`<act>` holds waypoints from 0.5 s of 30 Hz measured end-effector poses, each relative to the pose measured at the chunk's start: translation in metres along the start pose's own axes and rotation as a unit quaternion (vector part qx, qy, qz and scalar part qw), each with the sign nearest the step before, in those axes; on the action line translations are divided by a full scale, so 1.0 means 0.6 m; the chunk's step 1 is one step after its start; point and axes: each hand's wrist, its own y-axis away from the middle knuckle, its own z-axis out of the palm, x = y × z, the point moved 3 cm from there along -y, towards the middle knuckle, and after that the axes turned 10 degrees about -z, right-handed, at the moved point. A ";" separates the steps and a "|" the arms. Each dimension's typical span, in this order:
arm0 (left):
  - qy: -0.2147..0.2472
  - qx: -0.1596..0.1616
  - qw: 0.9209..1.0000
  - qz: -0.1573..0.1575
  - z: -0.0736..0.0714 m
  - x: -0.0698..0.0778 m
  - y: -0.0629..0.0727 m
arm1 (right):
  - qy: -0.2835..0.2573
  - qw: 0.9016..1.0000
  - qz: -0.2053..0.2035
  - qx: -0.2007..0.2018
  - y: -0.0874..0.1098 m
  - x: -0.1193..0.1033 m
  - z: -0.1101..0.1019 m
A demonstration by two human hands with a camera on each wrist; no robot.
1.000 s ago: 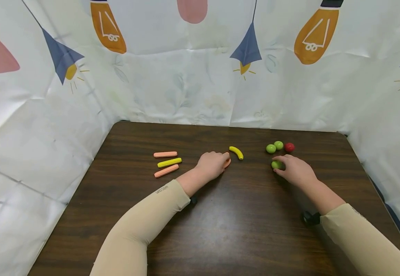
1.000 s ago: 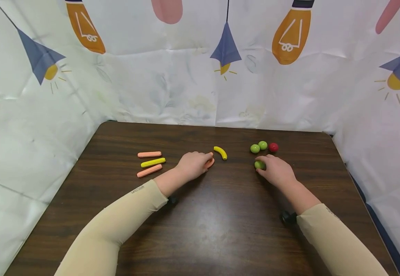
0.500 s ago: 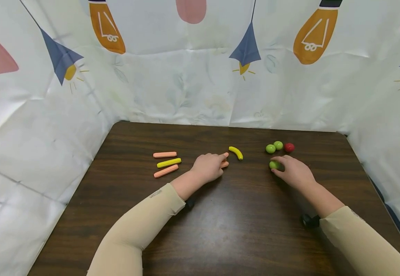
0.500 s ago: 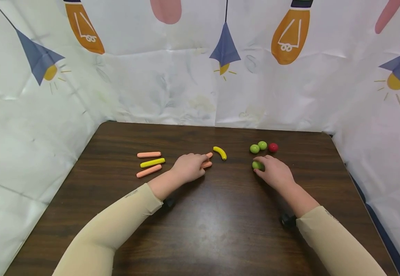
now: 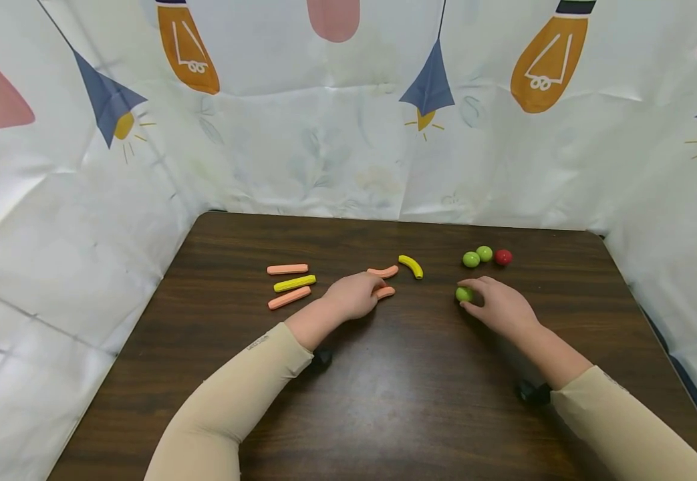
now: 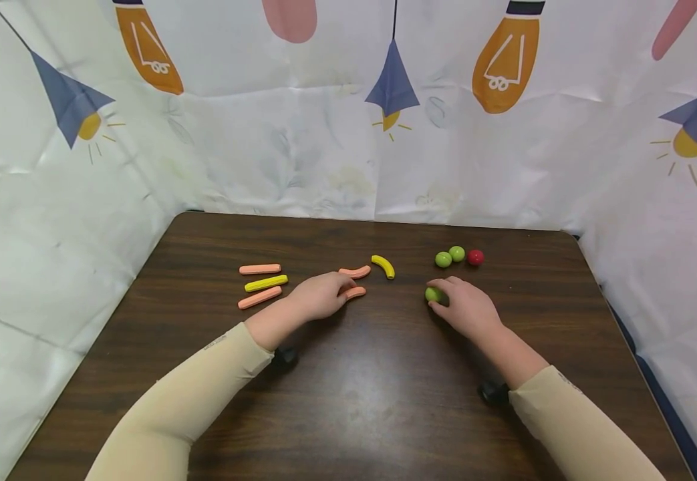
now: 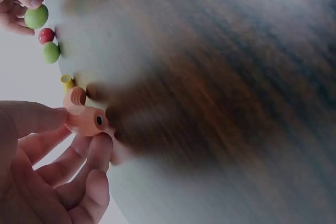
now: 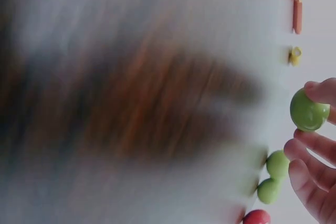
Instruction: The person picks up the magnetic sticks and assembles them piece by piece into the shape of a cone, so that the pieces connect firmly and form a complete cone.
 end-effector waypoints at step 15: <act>0.034 -0.005 0.999 -0.004 -0.001 -0.013 0.002 | -0.018 1.000 -0.012 -0.008 -0.005 -0.027 0.010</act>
